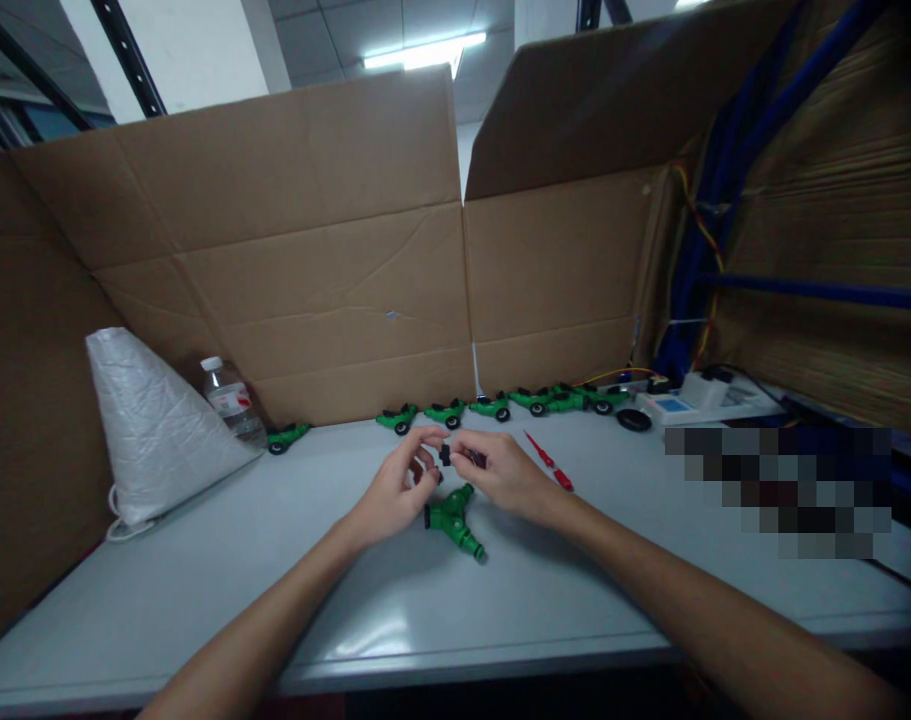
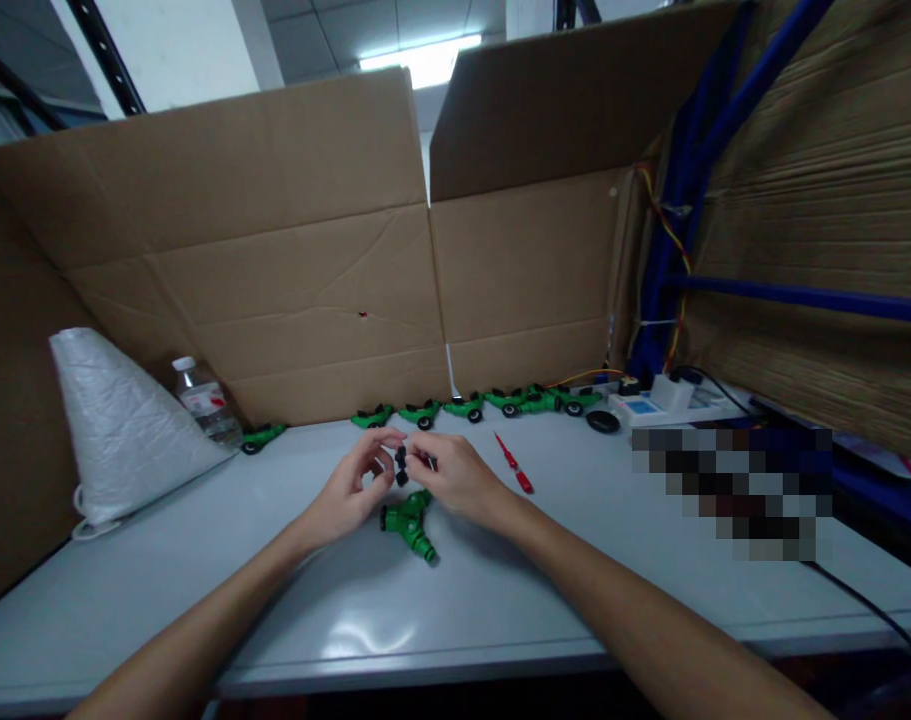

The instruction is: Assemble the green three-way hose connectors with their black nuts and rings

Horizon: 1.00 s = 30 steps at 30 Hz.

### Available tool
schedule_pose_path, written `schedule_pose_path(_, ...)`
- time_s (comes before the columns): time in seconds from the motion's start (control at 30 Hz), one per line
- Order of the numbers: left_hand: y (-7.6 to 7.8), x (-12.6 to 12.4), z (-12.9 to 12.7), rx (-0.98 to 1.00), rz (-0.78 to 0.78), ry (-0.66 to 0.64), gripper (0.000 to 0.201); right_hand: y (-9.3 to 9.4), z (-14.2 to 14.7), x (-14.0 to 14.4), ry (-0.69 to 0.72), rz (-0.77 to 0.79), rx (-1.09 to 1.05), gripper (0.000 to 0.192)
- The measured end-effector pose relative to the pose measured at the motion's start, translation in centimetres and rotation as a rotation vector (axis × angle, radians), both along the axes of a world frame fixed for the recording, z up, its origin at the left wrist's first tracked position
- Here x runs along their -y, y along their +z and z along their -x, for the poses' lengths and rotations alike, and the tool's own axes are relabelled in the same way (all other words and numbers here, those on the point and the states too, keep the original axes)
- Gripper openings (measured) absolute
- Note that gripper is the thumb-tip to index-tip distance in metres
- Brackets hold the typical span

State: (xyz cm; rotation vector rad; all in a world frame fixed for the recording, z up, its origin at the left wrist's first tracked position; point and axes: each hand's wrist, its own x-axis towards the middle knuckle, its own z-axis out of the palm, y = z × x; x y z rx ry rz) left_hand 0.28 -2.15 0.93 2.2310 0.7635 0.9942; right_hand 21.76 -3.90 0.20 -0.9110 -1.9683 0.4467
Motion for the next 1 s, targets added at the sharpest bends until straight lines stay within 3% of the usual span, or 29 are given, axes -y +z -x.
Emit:
schedule_pose_path(0.1, 0.0, 0.1, -0.1, -0.03, 0.007, -0.023, 0.041, -0.3, 0.2, -0.6, 0.043, 0.191, -0.138, 0.027)
schedule_pose_path(0.27, 0.3, 0.2, -0.4, -0.062, -0.03, 0.074, 0.029, -0.6, 0.4, -0.7, 0.13, 0.397, -0.249, 0.032)
schedule_pose_path(0.5, 0.1, 0.1, -0.4, -0.076, 0.038, 0.072, 0.041, 0.1, 0.6, 0.1, 0.114, 0.187, -0.202, 0.017)
schedule_pose_path(0.7, -0.4, -1.9, 0.3, 0.012, 0.203, 0.074, 0.054, 0.4, -0.4, 0.2, -0.076, -0.06, 0.084, 0.016)
schedule_pose_path(0.77, -0.3, -2.6, 0.8, -0.01, 0.135, 0.133, 0.052, 0.4, -1.0, -0.3, -0.172, -0.062, 0.167, 0.012)
schedule_pose_path(0.87, -0.4, -3.2, 1.8, -0.148, -0.082, 0.256, 0.036, 0.1, -2.0, -1.3, -0.332, 0.059, 0.315, 0.019)
schedule_pose_path(1.0, -1.2, -3.8, 2.8, -0.337, -0.251, 0.284, 0.024, -0.9, -2.9, -2.3, -0.405, 0.194, 0.51, 0.023)
